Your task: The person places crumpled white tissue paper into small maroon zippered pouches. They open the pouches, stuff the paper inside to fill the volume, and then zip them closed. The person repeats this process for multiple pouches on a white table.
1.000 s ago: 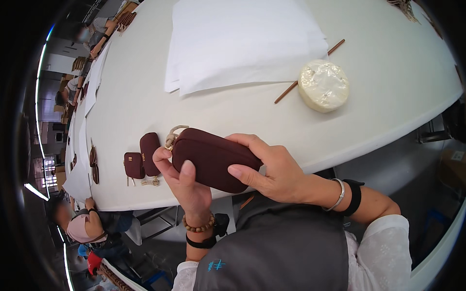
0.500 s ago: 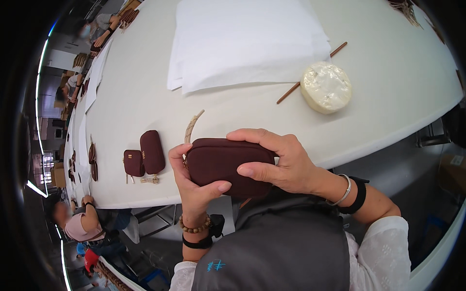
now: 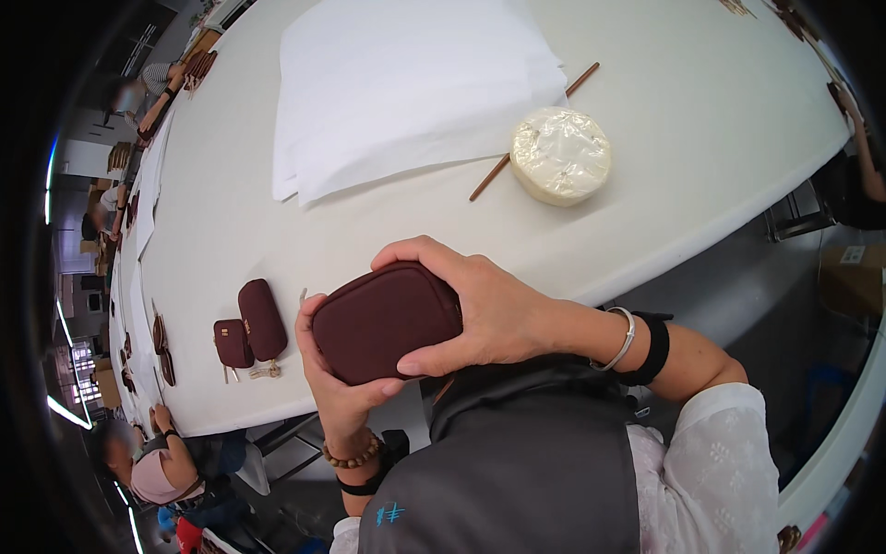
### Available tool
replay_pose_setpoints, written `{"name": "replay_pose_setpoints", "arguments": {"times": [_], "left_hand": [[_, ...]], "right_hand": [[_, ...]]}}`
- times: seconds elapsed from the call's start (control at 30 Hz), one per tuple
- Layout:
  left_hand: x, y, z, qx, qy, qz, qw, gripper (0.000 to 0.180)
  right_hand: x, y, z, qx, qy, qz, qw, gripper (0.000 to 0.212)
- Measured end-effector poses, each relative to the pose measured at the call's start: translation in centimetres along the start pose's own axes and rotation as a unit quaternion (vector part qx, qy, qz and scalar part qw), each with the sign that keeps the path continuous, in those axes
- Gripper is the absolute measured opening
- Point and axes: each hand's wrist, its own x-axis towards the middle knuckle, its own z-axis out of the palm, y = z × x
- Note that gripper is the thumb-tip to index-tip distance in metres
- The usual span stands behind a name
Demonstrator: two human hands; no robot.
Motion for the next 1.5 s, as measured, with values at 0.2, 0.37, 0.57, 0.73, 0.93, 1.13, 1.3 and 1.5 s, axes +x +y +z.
{"name": "replay_pose_setpoints", "arguments": {"times": [0.2, 0.37, 0.57, 0.73, 0.93, 1.13, 1.3, 1.5], "left_hand": [[0.3, 0.1, 1.5, -0.021, 0.03, -0.023, 0.999, 0.079], [0.9, -0.5, 1.5, -0.07, 0.063, -0.07, 0.993, 0.036], [1.3, -0.7, 1.7, -0.078, 0.075, -0.104, 0.989, 0.034], [1.5, -1.3, 1.8, -0.063, 0.08, -0.097, 0.99, 0.037], [0.9, -1.6, 1.2, -0.071, 0.143, -0.018, 0.987, 0.049], [1.0, 0.3, 2.0, -0.059, 0.059, -0.071, 0.994, 0.086], [0.9, 0.1, 1.8, -0.088, 0.034, -0.053, 0.994, 0.098], [-0.8, 0.4, -0.9, -0.022, 0.022, -0.068, 0.997, 0.095]], "right_hand": [[0.9, 0.8, 0.0, 0.074, 0.096, 0.044, 0.992, 0.03], [1.4, 1.8, -0.4, 0.065, 0.113, 0.079, 0.988, 0.031], [1.8, 0.8, -1.0, 0.095, 0.052, 0.236, 0.966, 0.032], [1.5, 2.5, -0.6, 0.11, 0.1, 0.14, 0.979, 0.037], [0.8, -0.4, 0.4, 0.159, 0.031, 0.225, 0.961, 0.049], [0.8, 0.3, -0.2, 0.197, 0.032, 0.199, 0.96, 0.054], [0.7, -0.1, -0.1, 0.217, 0.041, 0.188, 0.957, 0.055], [0.9, -0.1, -0.6, 0.25, 0.108, 0.185, 0.944, 0.051]]}}
